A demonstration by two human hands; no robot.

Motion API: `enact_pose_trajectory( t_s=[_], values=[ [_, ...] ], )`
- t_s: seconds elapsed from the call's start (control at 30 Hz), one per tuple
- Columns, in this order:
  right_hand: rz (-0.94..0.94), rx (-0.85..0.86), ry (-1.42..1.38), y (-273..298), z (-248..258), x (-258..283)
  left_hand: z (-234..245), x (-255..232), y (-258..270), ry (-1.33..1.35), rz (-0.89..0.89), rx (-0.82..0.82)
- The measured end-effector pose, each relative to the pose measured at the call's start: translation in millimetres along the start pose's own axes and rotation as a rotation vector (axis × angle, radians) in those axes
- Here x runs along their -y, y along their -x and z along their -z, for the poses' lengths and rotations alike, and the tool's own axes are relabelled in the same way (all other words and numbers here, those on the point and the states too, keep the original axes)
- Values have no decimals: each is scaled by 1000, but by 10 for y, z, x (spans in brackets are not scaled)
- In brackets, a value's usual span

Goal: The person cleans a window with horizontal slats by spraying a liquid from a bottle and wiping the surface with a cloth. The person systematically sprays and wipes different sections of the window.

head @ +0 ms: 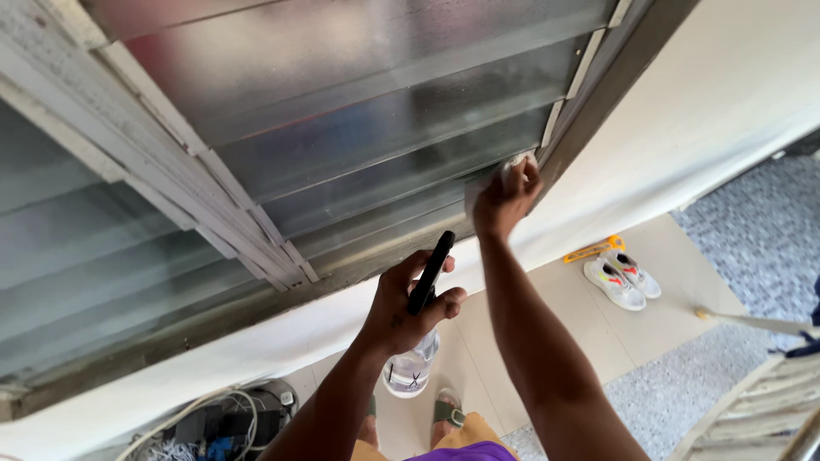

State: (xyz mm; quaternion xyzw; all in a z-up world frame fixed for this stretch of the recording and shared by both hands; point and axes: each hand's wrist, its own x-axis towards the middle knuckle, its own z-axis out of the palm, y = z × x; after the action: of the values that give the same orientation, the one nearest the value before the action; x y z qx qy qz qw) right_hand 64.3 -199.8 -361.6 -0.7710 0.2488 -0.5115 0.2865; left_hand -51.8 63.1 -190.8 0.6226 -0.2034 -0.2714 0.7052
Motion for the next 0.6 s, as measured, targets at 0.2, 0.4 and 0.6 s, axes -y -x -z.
enact_pose_trajectory(
  t_s=[0.2,0.4,0.6],
  values=[
    [62,269,-534,854,-142,450,-127,97,80,112,-43,-50],
    [518,162,-135,156,55,-12,-144,157,305,31,-32,-153],
    [112,56,-97,-165,118,21,-26,246,562,39,25,-201]
  ],
)
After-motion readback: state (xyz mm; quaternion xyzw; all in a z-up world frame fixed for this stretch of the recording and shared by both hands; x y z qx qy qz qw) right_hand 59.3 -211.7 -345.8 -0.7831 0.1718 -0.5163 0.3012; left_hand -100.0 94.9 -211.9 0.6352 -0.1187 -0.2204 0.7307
